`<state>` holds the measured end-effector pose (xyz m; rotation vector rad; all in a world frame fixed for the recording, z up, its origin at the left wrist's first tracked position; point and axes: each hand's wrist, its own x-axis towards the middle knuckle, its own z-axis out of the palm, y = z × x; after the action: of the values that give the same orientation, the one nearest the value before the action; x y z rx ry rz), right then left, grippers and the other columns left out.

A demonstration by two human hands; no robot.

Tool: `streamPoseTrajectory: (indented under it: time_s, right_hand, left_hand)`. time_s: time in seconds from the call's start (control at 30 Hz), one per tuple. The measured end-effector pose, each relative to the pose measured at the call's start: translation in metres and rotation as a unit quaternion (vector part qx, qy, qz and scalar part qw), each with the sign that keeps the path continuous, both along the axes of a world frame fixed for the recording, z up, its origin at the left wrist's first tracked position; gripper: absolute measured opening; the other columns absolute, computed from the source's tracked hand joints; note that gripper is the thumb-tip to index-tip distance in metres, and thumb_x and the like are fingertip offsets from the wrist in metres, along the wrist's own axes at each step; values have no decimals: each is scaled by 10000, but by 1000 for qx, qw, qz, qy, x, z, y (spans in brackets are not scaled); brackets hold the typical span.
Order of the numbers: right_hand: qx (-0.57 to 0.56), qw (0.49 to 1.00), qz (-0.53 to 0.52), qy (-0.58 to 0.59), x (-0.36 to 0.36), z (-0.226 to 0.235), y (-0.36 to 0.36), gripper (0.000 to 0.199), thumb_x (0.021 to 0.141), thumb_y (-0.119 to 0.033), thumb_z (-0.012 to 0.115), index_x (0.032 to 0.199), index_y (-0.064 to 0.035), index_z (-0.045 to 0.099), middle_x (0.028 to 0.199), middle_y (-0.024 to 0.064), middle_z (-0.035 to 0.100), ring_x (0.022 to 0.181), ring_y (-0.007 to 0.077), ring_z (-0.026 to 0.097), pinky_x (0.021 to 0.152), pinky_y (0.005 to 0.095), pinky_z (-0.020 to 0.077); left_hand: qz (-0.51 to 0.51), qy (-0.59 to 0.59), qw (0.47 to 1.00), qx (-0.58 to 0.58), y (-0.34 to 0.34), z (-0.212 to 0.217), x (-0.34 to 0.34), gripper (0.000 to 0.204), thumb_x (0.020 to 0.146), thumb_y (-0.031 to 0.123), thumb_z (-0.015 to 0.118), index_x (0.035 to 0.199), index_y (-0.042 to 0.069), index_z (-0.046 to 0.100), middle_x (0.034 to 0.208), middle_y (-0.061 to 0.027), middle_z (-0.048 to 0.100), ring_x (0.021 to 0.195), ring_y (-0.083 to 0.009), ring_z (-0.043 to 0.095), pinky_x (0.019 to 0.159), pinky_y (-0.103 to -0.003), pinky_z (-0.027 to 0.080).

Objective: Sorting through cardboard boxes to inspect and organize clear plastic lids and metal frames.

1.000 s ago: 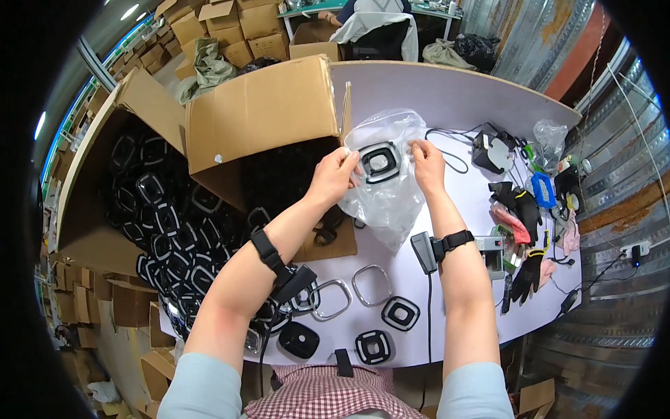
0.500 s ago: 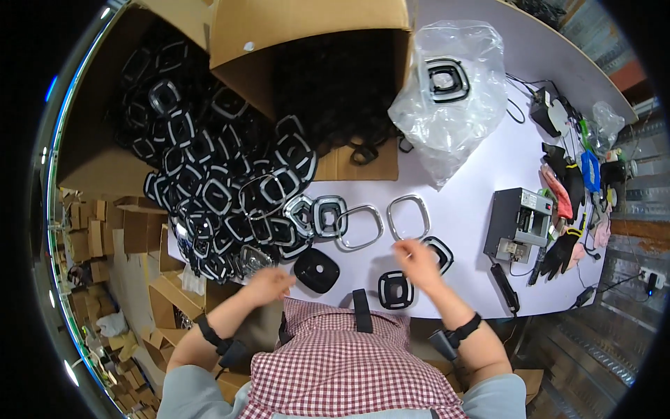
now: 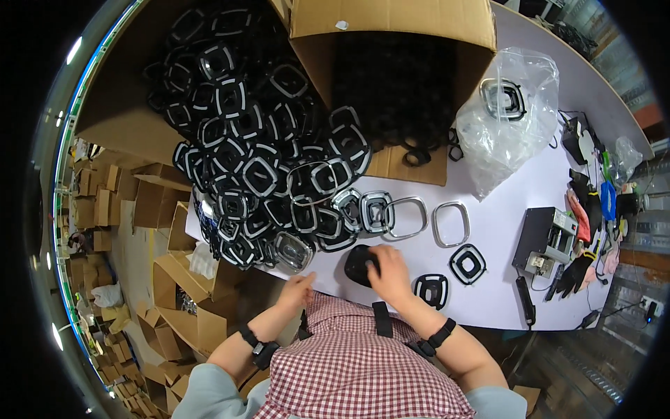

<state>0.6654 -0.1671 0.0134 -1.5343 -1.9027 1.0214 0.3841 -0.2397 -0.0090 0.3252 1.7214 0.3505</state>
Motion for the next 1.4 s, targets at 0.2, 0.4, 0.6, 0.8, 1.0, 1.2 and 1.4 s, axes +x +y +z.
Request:
streamPoseTrajectory:
  time_s: [0.2, 0.4, 0.6, 0.8, 1.0, 1.2, 1.4]
  right_hand:
    - [-92, 985, 124, 73, -116, -11, 8, 630, 865, -402, 628, 1289, 52, 526, 1298, 275, 551, 1196, 411, 542, 1005, 443, 442]
    - [-216, 973, 29, 69, -161, -30, 18, 929, 725, -512, 774, 1356, 83, 442, 1253, 299, 494, 1109, 426, 565, 943, 404, 482]
    - [-317, 890, 27, 327, -115, 9, 8, 951, 784, -321, 810, 1478, -49, 219, 1375, 200, 467, 1255, 260, 494, 1043, 341, 403]
    - [-263, 799, -117, 527, -12, 57, 17, 795, 751, -141, 824, 1413, -96, 386, 1308, 97, 514, 1219, 208, 507, 1027, 340, 432]
    - [-111, 690, -238, 675, 158, 64, 63, 617, 891, -246, 663, 1418, -62, 400, 1327, 113, 563, 1245, 273, 548, 1061, 437, 457]
    - [29, 653, -335, 679, 266, 87, 149, 620, 851, -362, 724, 1339, -73, 475, 1272, 101, 583, 1151, 240, 581, 996, 424, 472]
    - [14, 569, -549, 612, 333, 36, 213, 590, 760, -498, 747, 1179, -147, 525, 1060, 56, 562, 935, 206, 556, 787, 400, 491]
  left_hand:
    - [249, -83, 949, 173, 19, -15, -38, 399, 878, 409, 722, 1132, 142, 570, 992, 22, 600, 846, -118, 517, 760, -329, 421]
    - [259, -163, 949, 73, 30, 9, -51, 411, 878, 395, 726, 1167, 154, 561, 1147, 0, 581, 1075, -154, 528, 885, -401, 430]
    - [154, -172, 960, 158, 21, 50, -13, 301, 945, 200, 649, 1193, 73, 535, 1174, -57, 591, 1042, -156, 579, 867, -369, 481]
    - [-175, -191, 930, 260, 52, 82, 36, 373, 885, 83, 692, 1213, 1, 533, 1114, -73, 637, 1004, -147, 615, 872, -307, 494]
    - [-395, -1, 828, 398, 105, 78, 99, 498, 807, 228, 750, 1214, 24, 545, 1129, -134, 598, 1019, -256, 613, 896, -361, 484]
    - [-339, 33, 874, 347, 124, 15, 92, 409, 831, 103, 689, 1210, 20, 559, 1127, -126, 584, 929, -190, 606, 840, -321, 502]
    - [-304, 43, 900, 308, 127, 23, 98, 410, 831, 83, 691, 1213, 23, 556, 1114, -113, 596, 866, -154, 608, 781, -278, 510]
